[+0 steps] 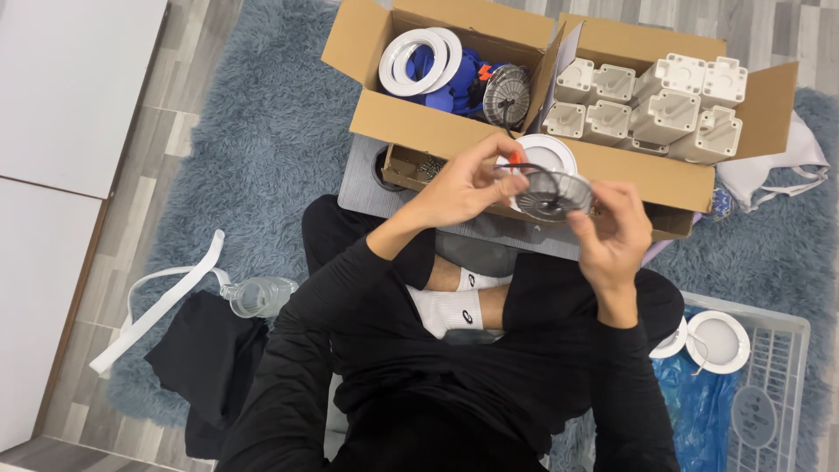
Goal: Assembling and inspecting recessed light fixtures from cardboard boxes while sitting on the floor.
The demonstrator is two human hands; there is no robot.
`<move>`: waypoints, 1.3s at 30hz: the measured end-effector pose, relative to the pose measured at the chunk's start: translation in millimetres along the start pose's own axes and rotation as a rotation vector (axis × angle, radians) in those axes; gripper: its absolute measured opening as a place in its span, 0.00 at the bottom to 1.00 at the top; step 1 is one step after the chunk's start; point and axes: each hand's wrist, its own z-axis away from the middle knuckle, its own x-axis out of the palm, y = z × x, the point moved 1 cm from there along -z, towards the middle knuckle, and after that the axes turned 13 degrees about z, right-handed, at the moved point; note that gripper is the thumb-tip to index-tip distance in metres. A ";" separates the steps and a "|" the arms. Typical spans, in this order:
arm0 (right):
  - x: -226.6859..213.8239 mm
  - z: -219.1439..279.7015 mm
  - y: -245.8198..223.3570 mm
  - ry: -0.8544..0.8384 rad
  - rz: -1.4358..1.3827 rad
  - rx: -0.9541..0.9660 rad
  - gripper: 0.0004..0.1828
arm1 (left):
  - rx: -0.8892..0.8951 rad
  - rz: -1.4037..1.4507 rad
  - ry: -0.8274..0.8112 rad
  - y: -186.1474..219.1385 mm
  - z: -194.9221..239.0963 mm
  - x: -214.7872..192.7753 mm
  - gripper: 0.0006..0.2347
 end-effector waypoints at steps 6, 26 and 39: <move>2.3 -2.5 8.8 -0.048 -0.142 0.170 0.17 | 0.104 -0.096 0.023 0.8 -3.4 3.4 0.22; 5.4 -32.4 -1.6 -0.153 0.188 0.353 0.11 | 0.030 -0.706 0.175 4.7 -29.3 -0.3 0.22; 21.6 -22.6 26.0 -0.197 0.293 0.285 0.12 | -0.006 -0.809 0.162 -27.7 -31.3 -18.6 0.18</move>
